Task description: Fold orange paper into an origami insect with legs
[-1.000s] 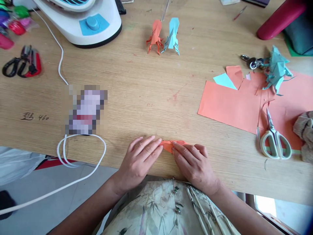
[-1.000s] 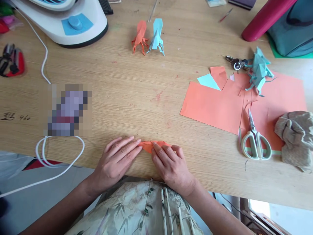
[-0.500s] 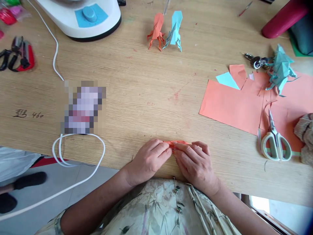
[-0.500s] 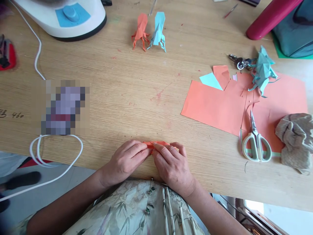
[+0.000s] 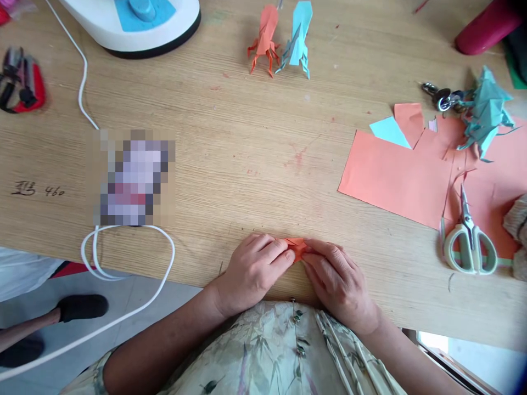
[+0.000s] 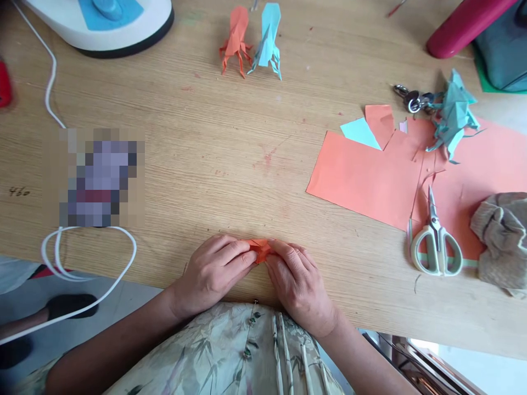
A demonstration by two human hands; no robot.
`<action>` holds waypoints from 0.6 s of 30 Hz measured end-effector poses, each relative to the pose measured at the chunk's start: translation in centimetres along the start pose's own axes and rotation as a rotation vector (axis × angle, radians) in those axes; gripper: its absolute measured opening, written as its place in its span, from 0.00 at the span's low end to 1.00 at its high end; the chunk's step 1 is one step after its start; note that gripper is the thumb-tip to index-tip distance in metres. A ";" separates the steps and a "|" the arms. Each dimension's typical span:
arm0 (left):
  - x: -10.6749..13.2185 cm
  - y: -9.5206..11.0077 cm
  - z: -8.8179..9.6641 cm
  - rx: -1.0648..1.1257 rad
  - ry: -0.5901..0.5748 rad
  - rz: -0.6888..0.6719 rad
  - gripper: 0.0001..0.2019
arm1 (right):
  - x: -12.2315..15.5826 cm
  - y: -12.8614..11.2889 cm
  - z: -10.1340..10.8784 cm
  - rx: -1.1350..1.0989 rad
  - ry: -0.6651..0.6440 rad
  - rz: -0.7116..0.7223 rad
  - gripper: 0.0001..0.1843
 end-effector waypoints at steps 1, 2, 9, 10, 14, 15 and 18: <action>0.0 0.0 0.0 -0.002 0.004 0.001 0.05 | 0.0 0.1 0.0 -0.010 -0.006 -0.001 0.10; 0.0 0.0 0.0 -0.001 0.007 0.001 0.05 | 0.1 0.1 0.0 -0.019 -0.013 -0.003 0.10; 0.1 -0.1 0.1 -0.003 0.017 0.010 0.05 | 0.6 0.9 0.5 -0.007 -0.121 -0.009 0.07; 0.1 -0.1 0.1 0.001 0.016 0.011 0.05 | 0.5 0.9 0.7 -0.005 -0.133 -0.011 0.07; 0.1 -0.1 0.0 0.025 0.010 0.013 0.05 | -0.5 0.5 1.0 0.005 -0.146 0.000 0.06; 0.1 -0.2 0.0 0.030 0.012 0.012 0.05 | -0.8 0.3 0.9 -0.007 -0.142 0.008 0.07; 0.1 -0.1 0.1 0.033 0.017 0.005 0.04 | -1.5 -0.1 0.1 -0.065 -0.162 0.036 0.17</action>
Point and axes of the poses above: each hand's wrist, its own x-axis away from the middle knuckle, its own z-axis out of the back of the hand, y = z × x, the point moved 9 cm from there along -x, towards the middle knuckle, and after that the axes turned 13 degrees about z, right-handed, at the moved point
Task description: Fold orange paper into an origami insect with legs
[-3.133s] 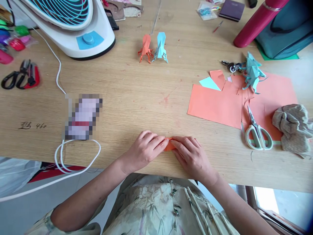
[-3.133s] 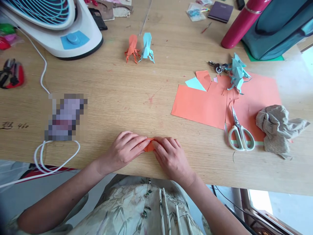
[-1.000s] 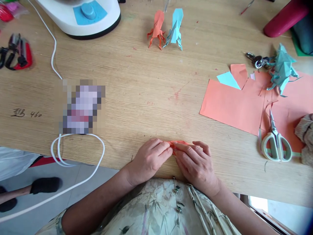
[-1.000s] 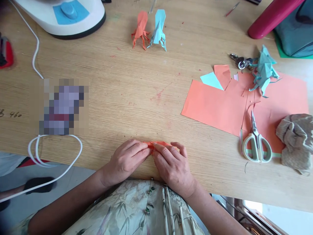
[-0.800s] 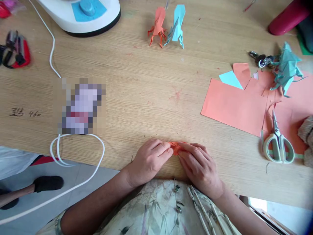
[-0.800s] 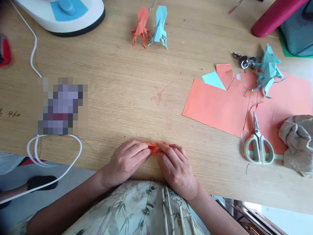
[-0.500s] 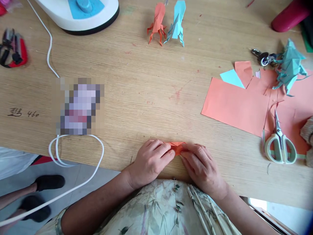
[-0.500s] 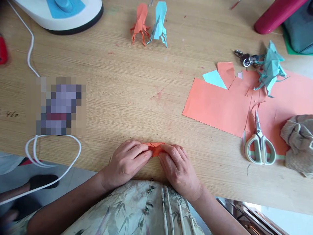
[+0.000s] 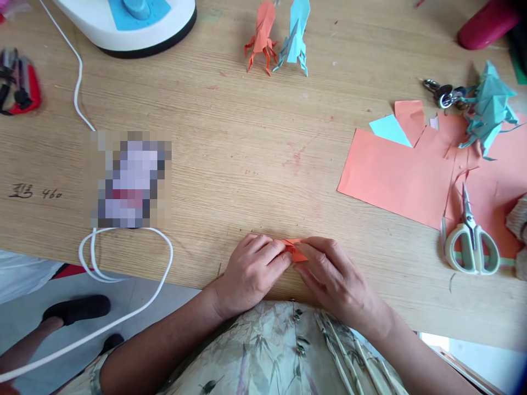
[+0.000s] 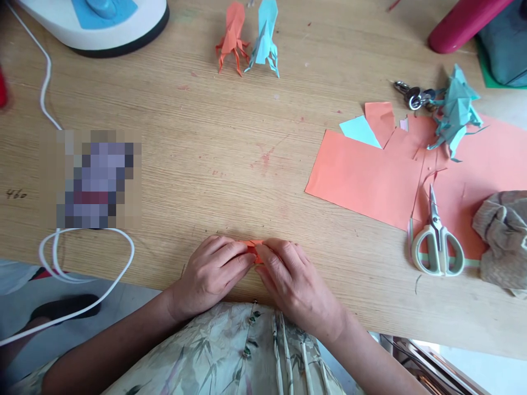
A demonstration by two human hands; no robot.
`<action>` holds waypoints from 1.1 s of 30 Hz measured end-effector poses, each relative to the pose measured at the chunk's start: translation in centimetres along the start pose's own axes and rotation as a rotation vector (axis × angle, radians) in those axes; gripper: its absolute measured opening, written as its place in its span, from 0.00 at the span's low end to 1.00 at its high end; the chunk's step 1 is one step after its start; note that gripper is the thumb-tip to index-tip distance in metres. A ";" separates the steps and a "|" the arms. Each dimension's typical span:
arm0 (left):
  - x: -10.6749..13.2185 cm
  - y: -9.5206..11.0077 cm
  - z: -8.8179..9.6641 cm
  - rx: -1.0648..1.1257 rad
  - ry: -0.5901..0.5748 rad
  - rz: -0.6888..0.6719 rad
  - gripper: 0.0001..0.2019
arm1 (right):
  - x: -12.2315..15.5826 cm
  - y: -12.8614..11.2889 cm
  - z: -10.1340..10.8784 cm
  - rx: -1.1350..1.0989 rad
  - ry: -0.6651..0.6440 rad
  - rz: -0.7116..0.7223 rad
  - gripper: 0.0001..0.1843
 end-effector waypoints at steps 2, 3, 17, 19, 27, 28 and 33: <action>0.0 0.0 0.0 -0.005 -0.004 -0.003 0.04 | -0.2 0.2 -0.5 -0.039 -0.011 0.007 0.18; 0.0 0.0 0.0 -0.007 -0.008 -0.003 0.04 | -0.2 0.3 -0.5 -0.053 -0.006 0.007 0.16; -0.3 -0.5 -0.2 0.054 -0.064 0.056 0.07 | -0.1 0.5 -0.9 0.026 0.014 -0.013 0.08; -0.2 -0.5 -0.2 0.064 -0.070 0.059 0.07 | -0.3 0.4 -0.8 0.063 0.018 -0.021 0.06; 0.9 -1.4 0.8 0.045 -0.054 0.032 0.07 | -0.1 0.5 -1.4 0.089 0.016 -0.061 0.09; 1.0 -1.7 1.0 0.031 -0.051 0.039 0.07 | -0.1 0.6 -1.4 0.079 0.020 -0.067 0.09; 1.3 -2.6 1.7 0.018 -0.027 0.078 0.05 | -0.4 0.9 -1.1 0.028 0.060 -0.086 0.09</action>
Point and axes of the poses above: each hand's wrist, its own x-axis away from the middle knuckle, its own z-axis out of the back of the hand, y = z × x, the point moved 9 cm from there along -x, towards the middle knuckle, and after that the axes turned 13 degrees about z, right-handed, at the moved point
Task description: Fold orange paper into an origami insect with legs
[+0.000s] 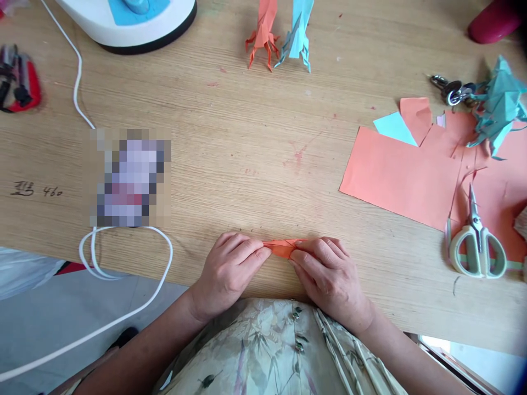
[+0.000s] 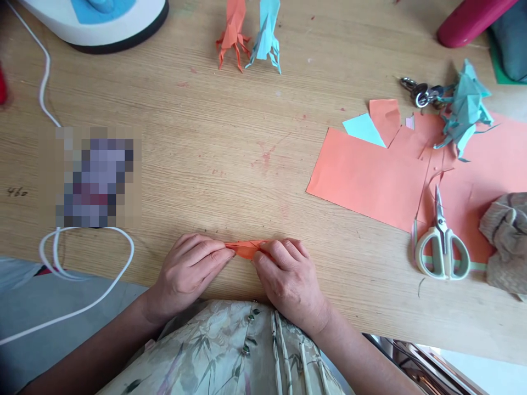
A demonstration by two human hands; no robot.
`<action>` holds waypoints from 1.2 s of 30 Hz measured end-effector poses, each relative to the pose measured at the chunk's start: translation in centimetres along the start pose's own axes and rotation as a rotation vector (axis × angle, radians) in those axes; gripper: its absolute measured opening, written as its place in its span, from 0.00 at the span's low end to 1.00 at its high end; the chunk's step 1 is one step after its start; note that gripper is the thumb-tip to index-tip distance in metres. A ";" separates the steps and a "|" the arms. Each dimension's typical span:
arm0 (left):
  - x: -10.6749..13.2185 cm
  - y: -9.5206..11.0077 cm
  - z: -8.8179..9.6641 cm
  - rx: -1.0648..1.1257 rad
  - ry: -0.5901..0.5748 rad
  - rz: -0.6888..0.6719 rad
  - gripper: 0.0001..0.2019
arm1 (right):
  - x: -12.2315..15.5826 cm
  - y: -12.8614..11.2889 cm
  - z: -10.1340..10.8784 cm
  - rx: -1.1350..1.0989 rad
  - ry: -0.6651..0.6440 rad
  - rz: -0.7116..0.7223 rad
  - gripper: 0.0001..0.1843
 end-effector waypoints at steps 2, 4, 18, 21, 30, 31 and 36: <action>-0.2 0.1 -0.1 -0.010 0.005 -0.001 0.05 | -0.1 0.1 0.1 -0.018 0.008 -0.003 0.08; -0.4 0.6 -0.4 -0.026 0.004 -0.024 0.06 | -0.1 0.1 0.1 -0.035 0.011 -0.007 0.07; -0.6 0.9 -0.7 -0.038 0.009 -0.017 0.08 | 0.0 1.1 0.0 -0.148 0.043 -0.111 0.07; -0.9 1.3 -0.8 -0.039 -0.002 -0.019 0.09 | 0.0 1.2 0.0 -0.159 0.043 -0.117 0.07; -1.2 1.6 -1.2 -0.002 0.008 -0.028 0.07 | 0.1 1.2 0.1 -0.175 0.052 -0.110 0.07; -1.2 1.6 -1.2 0.002 0.012 -0.021 0.07 | 0.1 1.2 0.1 -0.173 0.053 -0.111 0.07; -1.7 1.3 -1.3 0.040 -0.013 0.058 0.08 | 0.1 1.3 0.1 -0.178 0.055 -0.119 0.06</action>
Point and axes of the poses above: each hand's wrist, its own x-axis away from the middle knuckle, its own z-axis out of the back of the hand, y = z × x, the point moved 9 cm from there along -x, towards the middle knuckle, and after that the axes turned 13 degrees about z, right-handed, at the moved point
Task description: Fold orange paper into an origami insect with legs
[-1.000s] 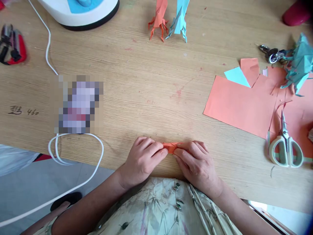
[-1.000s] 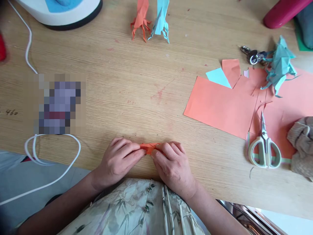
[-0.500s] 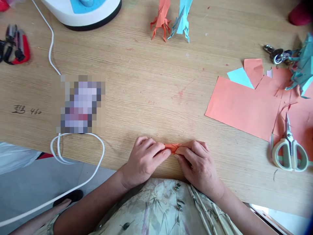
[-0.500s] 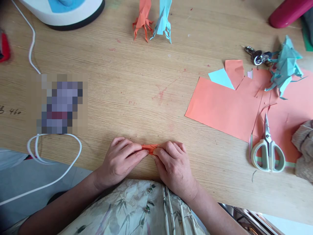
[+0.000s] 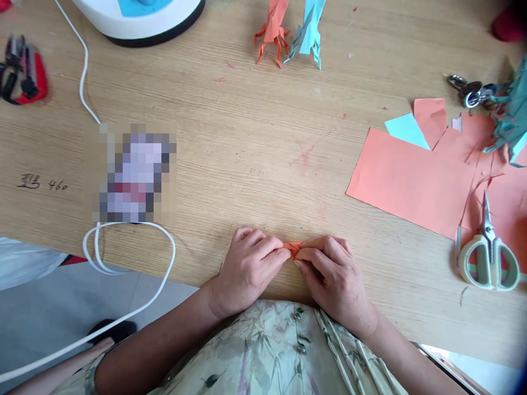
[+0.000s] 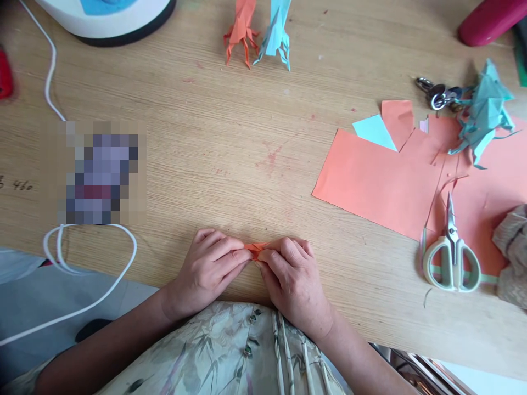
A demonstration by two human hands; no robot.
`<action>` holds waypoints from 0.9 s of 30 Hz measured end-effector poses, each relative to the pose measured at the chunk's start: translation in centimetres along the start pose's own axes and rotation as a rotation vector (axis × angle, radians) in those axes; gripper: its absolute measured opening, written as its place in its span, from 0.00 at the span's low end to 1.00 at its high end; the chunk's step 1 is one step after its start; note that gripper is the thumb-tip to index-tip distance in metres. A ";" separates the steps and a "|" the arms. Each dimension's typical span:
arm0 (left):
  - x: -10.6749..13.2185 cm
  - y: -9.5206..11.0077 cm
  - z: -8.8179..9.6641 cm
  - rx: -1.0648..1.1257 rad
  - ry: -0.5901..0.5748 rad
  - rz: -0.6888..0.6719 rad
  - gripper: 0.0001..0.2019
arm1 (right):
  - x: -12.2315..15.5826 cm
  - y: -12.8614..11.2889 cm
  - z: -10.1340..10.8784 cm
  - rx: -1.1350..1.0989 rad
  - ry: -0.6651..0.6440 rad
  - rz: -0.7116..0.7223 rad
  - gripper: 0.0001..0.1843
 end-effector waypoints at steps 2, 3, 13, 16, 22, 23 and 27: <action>-0.1 -0.1 -0.1 0.015 -0.007 0.028 0.08 | 0.0 0.0 0.0 -0.002 -0.002 -0.001 0.06; -0.2 -0.1 -0.1 0.013 -0.008 0.034 0.08 | 0.0 0.0 0.0 -0.002 -0.003 0.001 0.06; 0.2 0.2 -0.2 -0.087 0.004 -0.003 0.07 | -0.1 0.0 -0.1 0.003 -0.012 -0.005 0.07; 0.5 0.0 -0.1 -0.070 0.001 -0.004 0.08 | -0.2 0.1 -0.2 -0.010 -0.012 -0.007 0.07; 0.7 -0.4 0.2 -0.057 0.031 0.013 0.08 | -0.1 0.3 -0.3 -0.017 -0.029 -0.029 0.07; 0.6 -0.4 0.2 -0.066 0.030 0.024 0.08 | -0.1 0.4 -0.4 -0.018 -0.034 -0.036 0.07; 0.0 -0.2 -0.2 -0.138 -0.017 0.064 0.10 | -0.2 0.4 -0.4 -0.015 -0.039 -0.057 0.05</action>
Point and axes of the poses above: each hand's wrist, its own x-axis away from the middle knuckle, its own z-axis out of the back of the hand, y = z × x, the point moved 9 cm from there along -x, towards the middle knuckle, and after that the axes turned 13 degrees about z, right-handed, at the moved point
